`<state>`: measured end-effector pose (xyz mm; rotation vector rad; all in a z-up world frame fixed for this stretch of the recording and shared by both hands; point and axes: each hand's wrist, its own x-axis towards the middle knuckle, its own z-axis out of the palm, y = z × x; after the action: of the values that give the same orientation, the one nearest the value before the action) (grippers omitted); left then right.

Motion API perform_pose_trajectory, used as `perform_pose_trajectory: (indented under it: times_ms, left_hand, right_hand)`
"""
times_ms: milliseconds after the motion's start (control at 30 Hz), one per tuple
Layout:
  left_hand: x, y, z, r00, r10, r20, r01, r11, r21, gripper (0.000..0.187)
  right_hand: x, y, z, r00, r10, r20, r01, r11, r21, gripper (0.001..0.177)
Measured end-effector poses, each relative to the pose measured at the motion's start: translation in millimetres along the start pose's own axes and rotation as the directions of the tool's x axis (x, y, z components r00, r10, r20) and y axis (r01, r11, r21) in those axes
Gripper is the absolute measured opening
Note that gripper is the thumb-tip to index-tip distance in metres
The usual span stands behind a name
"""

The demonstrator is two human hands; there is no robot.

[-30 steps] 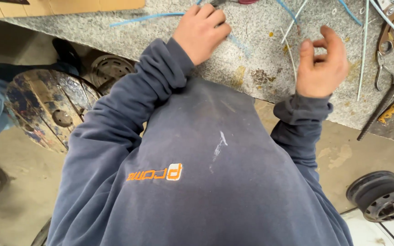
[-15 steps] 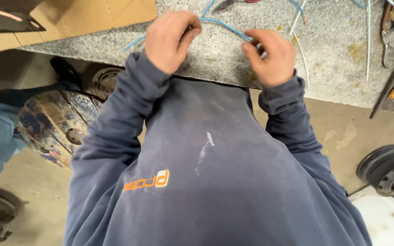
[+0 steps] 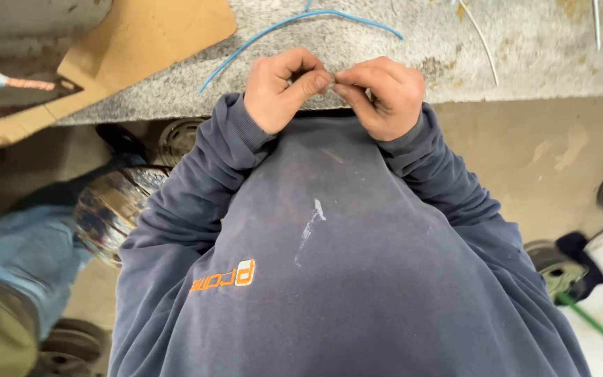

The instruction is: The person strips the insulation from blue and copper wires using a wire stripper. They then twist the exposed ends of the wires together by hand and connect them to a copper coil assembly resting on a cardboard box.

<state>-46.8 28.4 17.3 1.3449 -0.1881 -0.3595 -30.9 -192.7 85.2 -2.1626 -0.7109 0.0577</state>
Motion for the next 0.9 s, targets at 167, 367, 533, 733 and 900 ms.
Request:
perform_pose_trajectory:
  times_ms: [167, 367, 533, 733, 900]
  left_hand:
    - [23.8, -4.7, 6.7, 0.956, 0.275, 0.101, -0.278, 0.743, 0.609, 0.018]
    - [49.3, -20.2, 18.5, 0.88, 0.427, 0.21, -0.386, 0.385, 0.838, 0.04]
    - [61.3, -33.1, 23.0, 0.885, 0.432, 0.171, -0.318, 0.295, 0.901, 0.039]
    - [36.8, -27.4, 21.2, 0.914, 0.353, 0.2, -0.279, 0.189, 0.942, 0.025]
    - [-40.9, 28.8, 3.7, 0.953, 0.267, -0.145, -0.101, 0.73, 0.676, 0.012]
  right_hand:
    - [-55.9, 17.0, -34.0, 0.981, 0.184, -0.068, -0.193, 0.963, -0.189, 0.014]
    - [-133.5, 25.3, -105.5, 0.81, 0.579, 0.098, -0.449, 0.719, -0.531, 0.009]
    - [-172.5, 40.9, -136.1, 0.539, 0.829, 0.149, -0.44, 0.428, -0.789, 0.024]
    - [-83.8, 45.1, -114.5, 0.807, 0.543, 0.232, -0.303, 0.718, -0.626, 0.022]
    - [44.7, 44.8, -31.9, 0.946, -0.03, 0.323, 0.103, 0.972, -0.211, 0.017]
